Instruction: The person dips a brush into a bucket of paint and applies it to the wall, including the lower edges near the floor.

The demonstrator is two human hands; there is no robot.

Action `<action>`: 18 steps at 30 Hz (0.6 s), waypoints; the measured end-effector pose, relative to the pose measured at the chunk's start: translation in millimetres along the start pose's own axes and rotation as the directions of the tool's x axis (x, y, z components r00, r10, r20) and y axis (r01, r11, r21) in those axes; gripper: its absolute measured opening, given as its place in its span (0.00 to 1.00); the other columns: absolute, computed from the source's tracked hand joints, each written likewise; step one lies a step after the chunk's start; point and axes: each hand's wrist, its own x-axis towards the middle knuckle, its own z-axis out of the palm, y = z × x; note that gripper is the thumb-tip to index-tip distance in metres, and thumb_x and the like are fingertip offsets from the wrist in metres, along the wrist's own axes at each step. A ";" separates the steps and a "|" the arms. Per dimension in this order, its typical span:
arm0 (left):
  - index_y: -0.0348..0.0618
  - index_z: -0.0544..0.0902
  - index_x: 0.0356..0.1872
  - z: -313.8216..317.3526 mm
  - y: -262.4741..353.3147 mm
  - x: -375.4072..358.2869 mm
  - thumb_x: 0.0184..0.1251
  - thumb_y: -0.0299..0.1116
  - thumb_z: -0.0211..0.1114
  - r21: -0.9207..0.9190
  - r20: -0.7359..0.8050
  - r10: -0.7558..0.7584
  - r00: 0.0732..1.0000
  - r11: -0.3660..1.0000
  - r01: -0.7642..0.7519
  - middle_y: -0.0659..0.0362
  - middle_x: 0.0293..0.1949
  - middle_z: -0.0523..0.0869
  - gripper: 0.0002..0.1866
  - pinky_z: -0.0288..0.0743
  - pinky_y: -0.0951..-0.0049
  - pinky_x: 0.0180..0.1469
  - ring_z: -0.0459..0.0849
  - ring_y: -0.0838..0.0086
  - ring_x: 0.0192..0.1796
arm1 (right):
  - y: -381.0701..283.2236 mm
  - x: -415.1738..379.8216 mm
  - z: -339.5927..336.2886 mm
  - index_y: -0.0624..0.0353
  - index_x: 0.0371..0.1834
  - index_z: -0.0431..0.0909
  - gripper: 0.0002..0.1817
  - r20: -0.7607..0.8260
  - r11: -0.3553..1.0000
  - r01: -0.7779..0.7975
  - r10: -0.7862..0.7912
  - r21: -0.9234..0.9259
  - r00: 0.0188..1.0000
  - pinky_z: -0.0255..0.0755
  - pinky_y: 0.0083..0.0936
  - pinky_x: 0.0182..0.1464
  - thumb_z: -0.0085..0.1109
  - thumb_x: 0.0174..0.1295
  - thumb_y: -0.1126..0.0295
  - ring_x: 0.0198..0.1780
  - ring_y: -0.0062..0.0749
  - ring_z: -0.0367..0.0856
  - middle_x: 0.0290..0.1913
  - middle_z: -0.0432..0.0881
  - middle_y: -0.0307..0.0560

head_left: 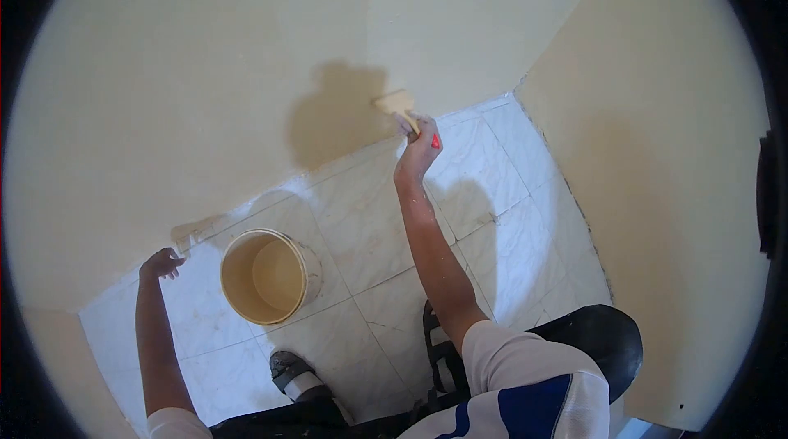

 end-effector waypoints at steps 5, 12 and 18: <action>0.42 0.74 0.49 -5.3 9.8 -2.5 0.69 0.53 0.62 -0.026 -0.021 0.048 0.999 0.999 -0.048 0.49 0.32 0.89 0.23 0.81 0.64 0.32 0.89 0.65 0.32 | -62.8 4.6 52.8 0.68 0.39 0.75 0.10 0.041 0.987 0.006 -0.012 0.160 0.999 0.76 0.31 0.50 0.46 0.66 0.71 0.47 0.49 0.85 0.38 0.77 0.47; 0.40 0.76 0.49 -10.4 19.7 4.8 0.69 0.48 0.62 -0.040 -0.025 0.054 0.998 0.998 -0.055 0.51 0.29 0.89 0.21 0.80 0.66 0.30 0.88 0.67 0.29 | -105.9 6.0 77.2 0.65 0.38 0.74 0.08 0.115 0.980 0.097 -0.118 0.173 0.986 0.75 0.33 0.51 0.48 0.66 0.71 0.48 0.47 0.83 0.38 0.75 0.46; 0.40 0.76 0.49 -6.4 24.1 7.1 0.68 0.49 0.63 -0.068 -0.040 0.121 0.992 0.990 -0.124 0.51 0.29 0.89 0.22 0.79 0.67 0.29 0.88 0.67 0.29 | -14.9 -16.2 -16.2 0.63 0.33 0.76 0.09 -0.087 0.999 0.021 -0.024 -0.031 0.996 0.77 0.27 0.43 0.47 0.66 0.71 0.40 0.37 0.84 0.36 0.76 0.43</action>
